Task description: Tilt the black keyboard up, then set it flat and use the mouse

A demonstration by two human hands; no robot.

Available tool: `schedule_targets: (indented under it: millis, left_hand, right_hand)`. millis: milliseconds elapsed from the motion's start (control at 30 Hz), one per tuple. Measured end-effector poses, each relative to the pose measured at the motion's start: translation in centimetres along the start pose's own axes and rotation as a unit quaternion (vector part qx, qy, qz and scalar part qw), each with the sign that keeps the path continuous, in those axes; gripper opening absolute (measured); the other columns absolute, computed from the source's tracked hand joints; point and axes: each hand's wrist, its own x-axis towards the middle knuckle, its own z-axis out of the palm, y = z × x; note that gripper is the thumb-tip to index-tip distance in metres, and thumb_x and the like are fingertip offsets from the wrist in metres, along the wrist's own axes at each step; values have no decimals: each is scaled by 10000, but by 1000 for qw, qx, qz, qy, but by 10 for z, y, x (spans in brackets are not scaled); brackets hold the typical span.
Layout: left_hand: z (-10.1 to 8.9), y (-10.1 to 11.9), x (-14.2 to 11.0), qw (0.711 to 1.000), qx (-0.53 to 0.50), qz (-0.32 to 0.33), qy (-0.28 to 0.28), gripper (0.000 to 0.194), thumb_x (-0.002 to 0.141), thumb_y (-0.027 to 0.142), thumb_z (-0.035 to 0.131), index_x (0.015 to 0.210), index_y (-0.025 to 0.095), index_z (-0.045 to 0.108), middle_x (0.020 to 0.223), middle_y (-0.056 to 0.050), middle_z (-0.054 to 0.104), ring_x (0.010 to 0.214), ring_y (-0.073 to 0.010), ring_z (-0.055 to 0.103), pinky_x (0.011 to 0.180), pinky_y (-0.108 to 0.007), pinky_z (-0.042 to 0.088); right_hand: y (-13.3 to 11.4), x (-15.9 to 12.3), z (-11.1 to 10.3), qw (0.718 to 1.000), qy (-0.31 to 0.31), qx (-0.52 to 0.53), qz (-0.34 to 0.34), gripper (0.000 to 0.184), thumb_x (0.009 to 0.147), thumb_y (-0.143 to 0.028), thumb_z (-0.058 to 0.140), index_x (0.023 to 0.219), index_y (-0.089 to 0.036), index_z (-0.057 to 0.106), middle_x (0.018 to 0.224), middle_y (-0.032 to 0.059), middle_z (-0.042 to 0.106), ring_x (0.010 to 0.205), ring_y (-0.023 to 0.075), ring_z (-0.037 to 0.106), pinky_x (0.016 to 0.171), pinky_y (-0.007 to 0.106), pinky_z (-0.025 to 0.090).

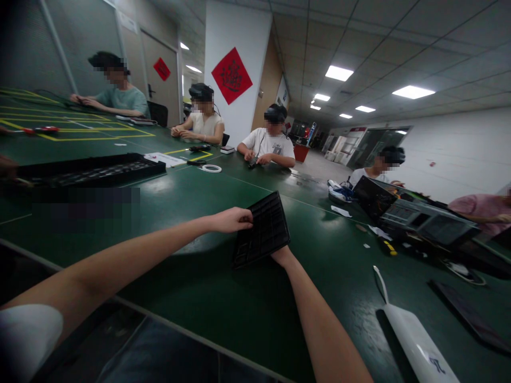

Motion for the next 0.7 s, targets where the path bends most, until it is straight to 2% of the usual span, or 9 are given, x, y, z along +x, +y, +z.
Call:
schedule_targets:
  millis: [100, 233, 433, 600, 700]
  left_hand:
    - [-1, -1, 0, 999, 2, 34, 16, 79, 770, 152, 558, 790, 152, 635, 755, -24, 617, 669, -125, 546, 613, -226, 378]
    - [-2, -1, -1, 996, -21, 78, 27, 166, 681, 43, 561, 798, 136, 632, 815, -35, 605, 715, -121, 552, 644, -215, 409]
    - [5, -4, 2, 996, -80, 34, 33, 149, 723, 115, 567, 863, 138, 614, 774, -21, 611, 690, -119, 561, 628, -220, 432]
    - [5, -7, 2, 989, -147, -6, 6, 310, 699, 83, 532, 1001, 138, 569, 754, -5, 589, 592, -105, 553, 522, -206, 424]
    - [2, -5, 0, 990, -135, 29, 13, 350, 663, 51, 522, 998, 139, 576, 778, -12, 583, 641, -104, 551, 551, -199, 428]
  right_hand:
    - [-1, 0, 0, 1000, 3, 2, -8, 492, 832, -421, 544, 1294, -257, 499, 1410, 41, 458, 1314, 242, 393, 1117, 451, 293]
    - [0, 1, 2, 1000, 5, 6, -3, 508, 842, -453, 516, 1306, -248, 483, 1409, 51, 459, 1304, 234, 407, 1105, 447, 311]
    - [1, 0, 1, 1000, -7, 6, -1, 493, 839, -464, 518, 1279, -242, 515, 1392, 50, 481, 1293, 223, 425, 1113, 430, 296]
    - [0, 0, 0, 1000, -17, 4, -14, 492, 831, -449, 535, 1277, -242, 520, 1401, 39, 471, 1305, 225, 410, 1131, 423, 265]
    - [-1, 1, 1, 1000, -18, 2, -19, 473, 830, -445, 536, 1263, -254, 532, 1382, 33, 493, 1299, 229, 417, 1133, 430, 262]
